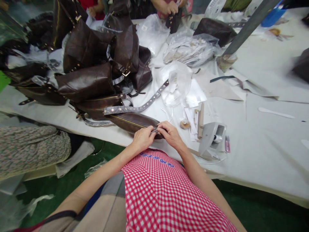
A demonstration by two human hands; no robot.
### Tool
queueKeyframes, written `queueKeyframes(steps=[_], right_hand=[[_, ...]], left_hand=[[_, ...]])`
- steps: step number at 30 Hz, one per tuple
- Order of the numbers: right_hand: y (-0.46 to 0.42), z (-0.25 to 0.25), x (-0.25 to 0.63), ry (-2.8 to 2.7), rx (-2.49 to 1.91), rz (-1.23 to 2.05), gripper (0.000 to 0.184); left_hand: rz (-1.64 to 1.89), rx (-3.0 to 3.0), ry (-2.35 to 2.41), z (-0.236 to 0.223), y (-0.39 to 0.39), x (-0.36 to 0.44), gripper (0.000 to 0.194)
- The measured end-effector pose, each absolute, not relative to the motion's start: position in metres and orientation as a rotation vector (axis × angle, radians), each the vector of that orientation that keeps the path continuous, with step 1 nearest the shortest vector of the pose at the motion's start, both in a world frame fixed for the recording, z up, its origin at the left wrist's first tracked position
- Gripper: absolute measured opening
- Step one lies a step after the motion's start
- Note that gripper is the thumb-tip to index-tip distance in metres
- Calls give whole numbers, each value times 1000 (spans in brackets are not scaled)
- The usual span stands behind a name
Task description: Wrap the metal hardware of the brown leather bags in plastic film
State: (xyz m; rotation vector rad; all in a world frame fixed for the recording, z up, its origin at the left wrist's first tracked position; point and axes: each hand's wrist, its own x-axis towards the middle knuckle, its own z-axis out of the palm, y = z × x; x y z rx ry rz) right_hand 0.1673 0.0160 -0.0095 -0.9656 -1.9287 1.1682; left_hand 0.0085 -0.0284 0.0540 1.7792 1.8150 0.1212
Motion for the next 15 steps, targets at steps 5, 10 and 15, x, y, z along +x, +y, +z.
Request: queueKeyframes(steps=[5,10,15], right_hand=[[10,-7,164,-2007,-1022,996,14],[6,-10,159,-1984,-1035,922,16],[4,-10,157,-1907,-1044,974,15]], left_hand=[[94,1835,1880,56,-29,6,20],[142,1794,1919,55,-27,5,17],[207,1766,1878,49,-27,7,18]])
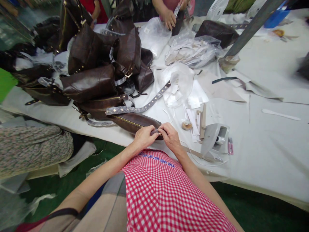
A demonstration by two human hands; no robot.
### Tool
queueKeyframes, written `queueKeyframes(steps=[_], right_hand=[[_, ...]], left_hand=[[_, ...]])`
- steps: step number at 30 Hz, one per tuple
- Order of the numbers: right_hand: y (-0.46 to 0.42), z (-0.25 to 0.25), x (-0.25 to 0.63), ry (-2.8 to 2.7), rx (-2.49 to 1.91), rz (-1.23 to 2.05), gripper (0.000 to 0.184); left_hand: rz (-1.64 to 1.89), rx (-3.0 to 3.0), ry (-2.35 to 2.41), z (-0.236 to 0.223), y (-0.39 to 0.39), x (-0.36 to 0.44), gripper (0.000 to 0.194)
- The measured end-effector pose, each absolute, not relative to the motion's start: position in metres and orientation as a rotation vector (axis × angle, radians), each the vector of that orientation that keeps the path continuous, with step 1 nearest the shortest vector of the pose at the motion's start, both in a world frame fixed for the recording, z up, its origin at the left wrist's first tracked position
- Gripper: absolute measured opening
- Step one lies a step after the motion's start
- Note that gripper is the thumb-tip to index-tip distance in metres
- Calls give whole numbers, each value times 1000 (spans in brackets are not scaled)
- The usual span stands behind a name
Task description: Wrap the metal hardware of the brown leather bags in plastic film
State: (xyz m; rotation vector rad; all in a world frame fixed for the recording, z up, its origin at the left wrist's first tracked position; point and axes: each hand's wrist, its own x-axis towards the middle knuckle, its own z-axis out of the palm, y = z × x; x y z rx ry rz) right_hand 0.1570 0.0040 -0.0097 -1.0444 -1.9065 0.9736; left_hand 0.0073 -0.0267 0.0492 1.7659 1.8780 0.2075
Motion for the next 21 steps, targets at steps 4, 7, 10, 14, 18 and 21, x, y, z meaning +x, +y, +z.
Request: queueKeyframes(steps=[4,7,10,14,18,21], right_hand=[[1,-8,159,-1848,-1039,1013,15],[-1,-11,161,-1799,-1009,1040,15],[-3,-17,162,-1762,-987,1037,14],[-4,-24,166,-1741,-944,1022,14],[-4,-28,169,-1781,-931,983,14],[-5,-30,172,-1826,-939,946,16]], left_hand=[[243,1768,1876,43,-26,10,20],[202,1765,1888,42,-24,12,20],[91,1818,1903,43,-23,14,20],[-46,1898,1882,45,-22,17,25],[66,1891,1875,40,-20,17,24],[243,1685,1753,32,-17,13,21]])
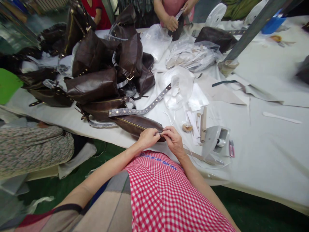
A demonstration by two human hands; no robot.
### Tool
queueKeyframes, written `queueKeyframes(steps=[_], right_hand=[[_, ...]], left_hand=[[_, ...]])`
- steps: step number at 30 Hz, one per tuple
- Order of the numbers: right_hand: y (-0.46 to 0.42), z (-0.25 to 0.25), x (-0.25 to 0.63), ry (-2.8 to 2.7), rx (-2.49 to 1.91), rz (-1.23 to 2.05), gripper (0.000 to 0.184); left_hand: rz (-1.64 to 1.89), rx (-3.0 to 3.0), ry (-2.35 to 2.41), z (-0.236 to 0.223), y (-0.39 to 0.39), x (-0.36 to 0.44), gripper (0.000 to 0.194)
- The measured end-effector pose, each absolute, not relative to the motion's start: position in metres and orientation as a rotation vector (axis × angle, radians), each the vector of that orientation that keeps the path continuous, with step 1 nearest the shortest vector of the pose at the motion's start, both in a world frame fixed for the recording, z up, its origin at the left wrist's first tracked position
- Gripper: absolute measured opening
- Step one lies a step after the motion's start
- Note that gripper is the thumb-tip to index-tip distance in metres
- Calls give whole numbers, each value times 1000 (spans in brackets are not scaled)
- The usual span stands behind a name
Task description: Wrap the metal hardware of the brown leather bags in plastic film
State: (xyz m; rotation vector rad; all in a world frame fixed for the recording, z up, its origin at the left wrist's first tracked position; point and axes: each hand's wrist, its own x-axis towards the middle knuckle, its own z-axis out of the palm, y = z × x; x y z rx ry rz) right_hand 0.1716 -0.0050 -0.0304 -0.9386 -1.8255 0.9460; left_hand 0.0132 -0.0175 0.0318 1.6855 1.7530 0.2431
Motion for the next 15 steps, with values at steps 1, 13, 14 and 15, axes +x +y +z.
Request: queueKeyframes(steps=[1,13,14,15], right_hand=[[-6,-32,172,-1841,-936,937,16],[-9,-43,182,-1989,-904,762,22],[-10,-43,185,-2015,-891,754,21],[-11,-42,187,-2033,-875,759,20]], left_hand=[[298,1565,1682,30,-16,12,20],[397,624,1313,32,-11,5,16],[410,634,1329,32,-12,6,15],[425,644,1343,31,-12,7,15]])
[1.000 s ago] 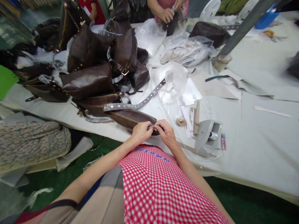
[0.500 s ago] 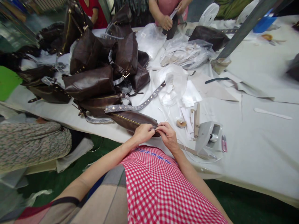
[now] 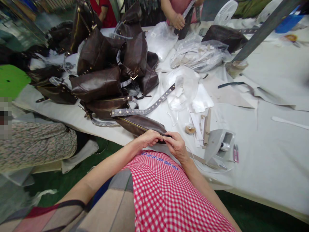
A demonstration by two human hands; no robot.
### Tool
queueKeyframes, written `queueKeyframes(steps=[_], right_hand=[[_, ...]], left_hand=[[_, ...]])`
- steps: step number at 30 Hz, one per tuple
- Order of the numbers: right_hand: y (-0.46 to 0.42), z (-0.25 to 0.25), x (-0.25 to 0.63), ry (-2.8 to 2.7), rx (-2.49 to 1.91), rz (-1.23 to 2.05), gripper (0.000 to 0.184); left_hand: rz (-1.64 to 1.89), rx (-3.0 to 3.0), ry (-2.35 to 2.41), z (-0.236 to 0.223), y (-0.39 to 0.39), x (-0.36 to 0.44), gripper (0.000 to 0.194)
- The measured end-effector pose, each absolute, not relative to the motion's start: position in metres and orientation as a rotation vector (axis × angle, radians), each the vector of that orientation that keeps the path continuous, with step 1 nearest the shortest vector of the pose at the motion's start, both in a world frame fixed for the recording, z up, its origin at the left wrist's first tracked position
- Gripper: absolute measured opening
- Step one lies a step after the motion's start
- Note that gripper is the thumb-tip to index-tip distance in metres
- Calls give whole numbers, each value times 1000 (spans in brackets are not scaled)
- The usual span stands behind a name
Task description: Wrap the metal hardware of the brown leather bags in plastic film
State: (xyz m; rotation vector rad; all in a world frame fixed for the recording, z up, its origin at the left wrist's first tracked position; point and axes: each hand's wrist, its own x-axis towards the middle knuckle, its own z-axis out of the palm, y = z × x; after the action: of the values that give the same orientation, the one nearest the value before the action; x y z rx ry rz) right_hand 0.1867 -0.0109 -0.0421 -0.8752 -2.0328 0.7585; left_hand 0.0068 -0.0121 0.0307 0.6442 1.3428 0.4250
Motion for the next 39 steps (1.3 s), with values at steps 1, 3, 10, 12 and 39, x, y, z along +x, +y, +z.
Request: queueKeyframes(steps=[1,3,10,12,39], right_hand=[[-12,-41,188,-2037,-861,774,19],[-16,-38,189,-1978,-867,841,15],[-20,-37,199,-1464,-1217,883,15],[-18,-39,218,-1435,-1311,812,15],[-24,-64,398,-1002,-2368,929,27]], left_hand=[[439,653,1354,29,-12,7,15],[453,669,1373,27,-11,8,15],[463,744,1407,23,-9,15,19],[467,735,1452,20,-8,18,20],[618,741,1443,15,-8,27,31]])
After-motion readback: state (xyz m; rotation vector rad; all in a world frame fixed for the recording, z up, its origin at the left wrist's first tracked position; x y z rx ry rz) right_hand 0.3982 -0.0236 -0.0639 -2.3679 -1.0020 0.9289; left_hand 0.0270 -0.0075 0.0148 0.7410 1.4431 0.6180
